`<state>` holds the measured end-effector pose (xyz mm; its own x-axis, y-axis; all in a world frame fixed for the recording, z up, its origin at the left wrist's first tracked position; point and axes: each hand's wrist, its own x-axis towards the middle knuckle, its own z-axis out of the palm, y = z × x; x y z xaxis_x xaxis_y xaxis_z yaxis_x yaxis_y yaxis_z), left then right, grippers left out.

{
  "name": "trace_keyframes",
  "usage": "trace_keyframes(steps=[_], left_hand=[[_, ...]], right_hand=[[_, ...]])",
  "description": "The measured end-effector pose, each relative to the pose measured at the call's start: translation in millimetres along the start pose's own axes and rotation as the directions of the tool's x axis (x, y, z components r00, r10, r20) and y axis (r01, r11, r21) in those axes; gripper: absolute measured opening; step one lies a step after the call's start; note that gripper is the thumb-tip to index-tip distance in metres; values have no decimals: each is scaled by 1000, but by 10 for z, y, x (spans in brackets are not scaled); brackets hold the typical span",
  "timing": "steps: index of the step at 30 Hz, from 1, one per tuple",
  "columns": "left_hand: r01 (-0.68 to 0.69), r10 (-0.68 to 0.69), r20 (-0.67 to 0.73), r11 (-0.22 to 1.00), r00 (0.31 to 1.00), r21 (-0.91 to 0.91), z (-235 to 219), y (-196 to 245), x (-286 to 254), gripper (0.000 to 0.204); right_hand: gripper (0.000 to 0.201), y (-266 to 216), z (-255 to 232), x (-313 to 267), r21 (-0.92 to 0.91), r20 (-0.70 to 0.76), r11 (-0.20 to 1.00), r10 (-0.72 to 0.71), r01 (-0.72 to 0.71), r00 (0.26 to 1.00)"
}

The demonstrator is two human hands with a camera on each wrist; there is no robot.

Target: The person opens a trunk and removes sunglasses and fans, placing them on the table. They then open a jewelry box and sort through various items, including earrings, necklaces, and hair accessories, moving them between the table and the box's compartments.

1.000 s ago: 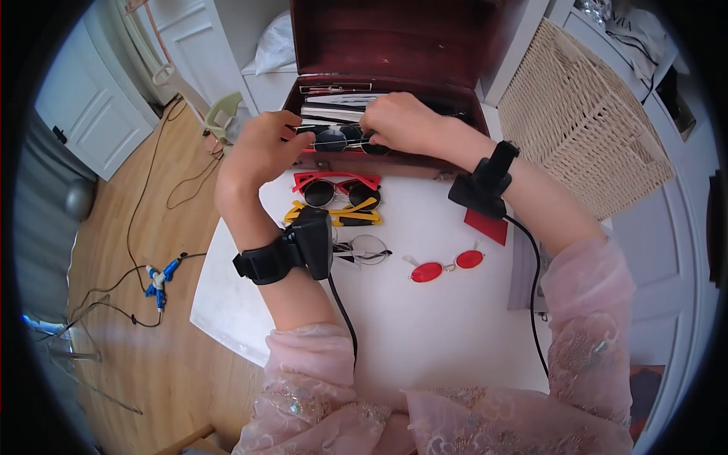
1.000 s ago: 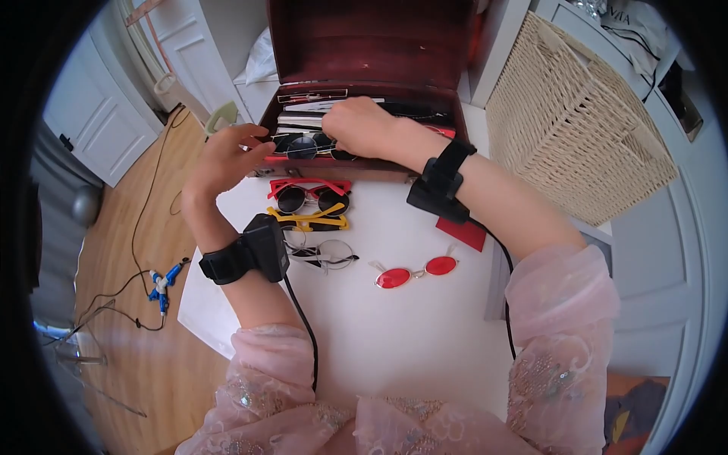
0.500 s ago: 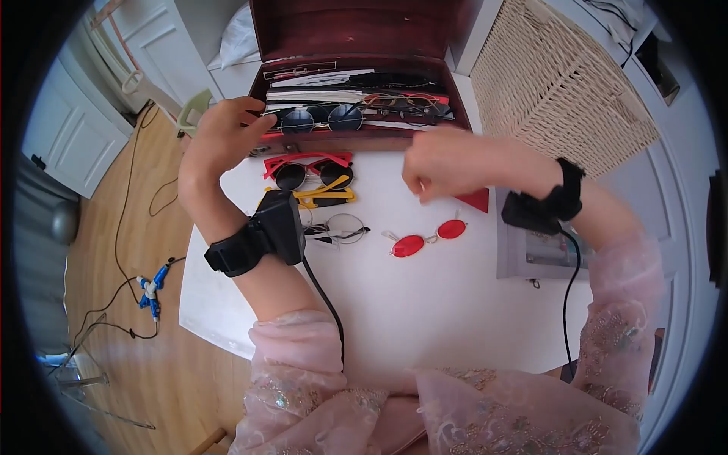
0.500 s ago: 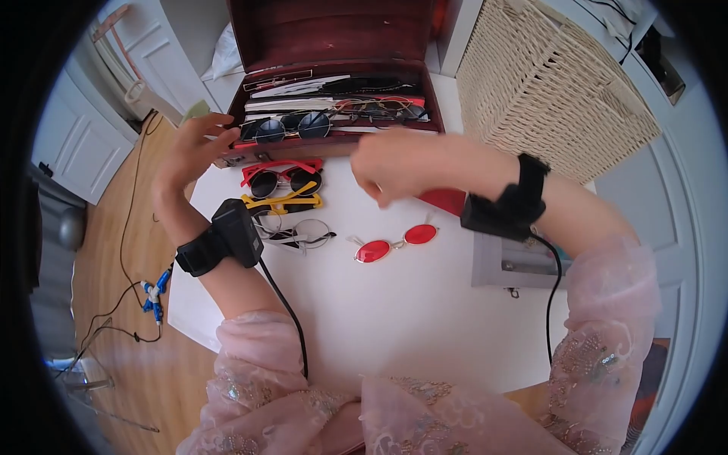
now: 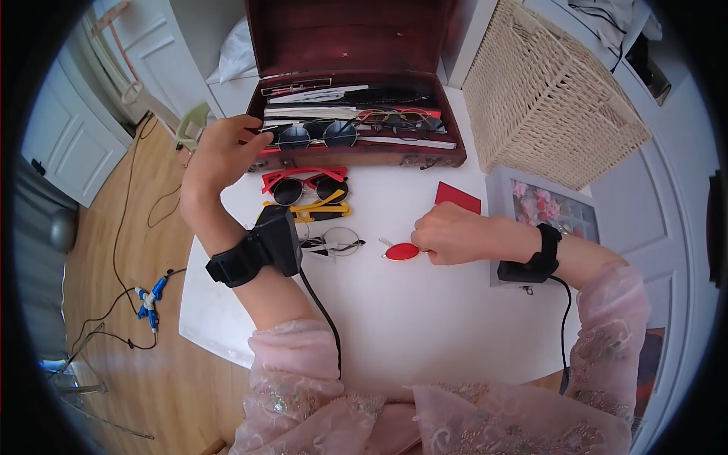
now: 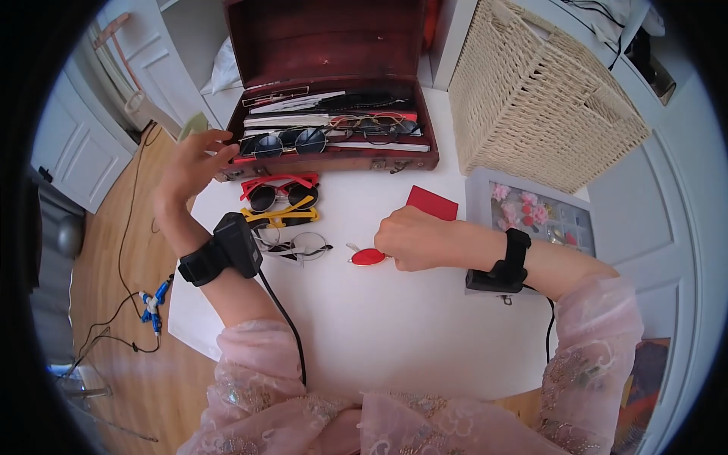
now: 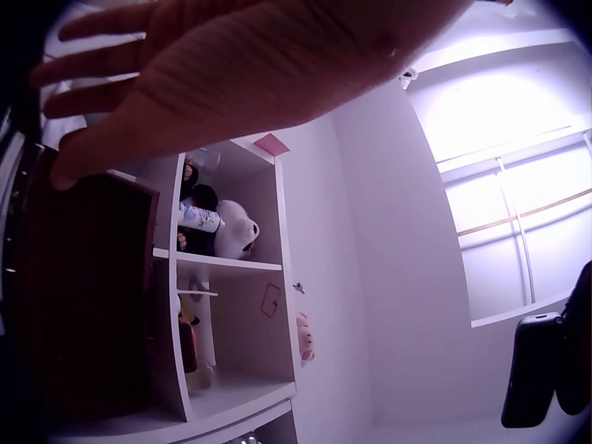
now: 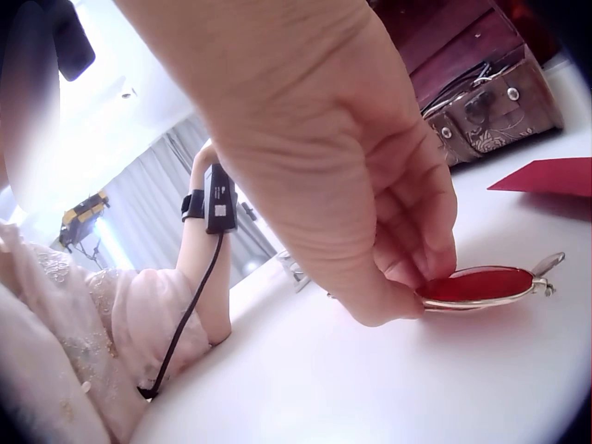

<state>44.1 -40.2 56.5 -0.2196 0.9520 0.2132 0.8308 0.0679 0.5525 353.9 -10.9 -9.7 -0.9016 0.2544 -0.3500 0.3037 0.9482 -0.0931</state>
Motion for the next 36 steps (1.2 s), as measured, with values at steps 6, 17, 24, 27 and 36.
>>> trace_keyframes(steps=[6,17,24,27,36], left_hand=[[17,-17,-1,999,1000,-34,18,-17,-1,37],[37,-37,-29,999,999,-9,25,50,-25,38],[44,-44,16,999,999,0,27,74,6,38],[30,-30,6,1000,1000,-10,41,58,10,38],[35,-35,-5,999,999,7,61,44,17,38]], right_hand=[[8,30,-356,-40,78,-27,997,-8,10,1000],[9,740,-903,369,-319,-446,863,228,-391,866],[11,834,-959,636,-280,-471,870,244,-406,848],[10,880,-1011,824,-250,-587,897,158,-363,794],[8,907,-1045,1396,-237,-620,932,73,-275,781]])
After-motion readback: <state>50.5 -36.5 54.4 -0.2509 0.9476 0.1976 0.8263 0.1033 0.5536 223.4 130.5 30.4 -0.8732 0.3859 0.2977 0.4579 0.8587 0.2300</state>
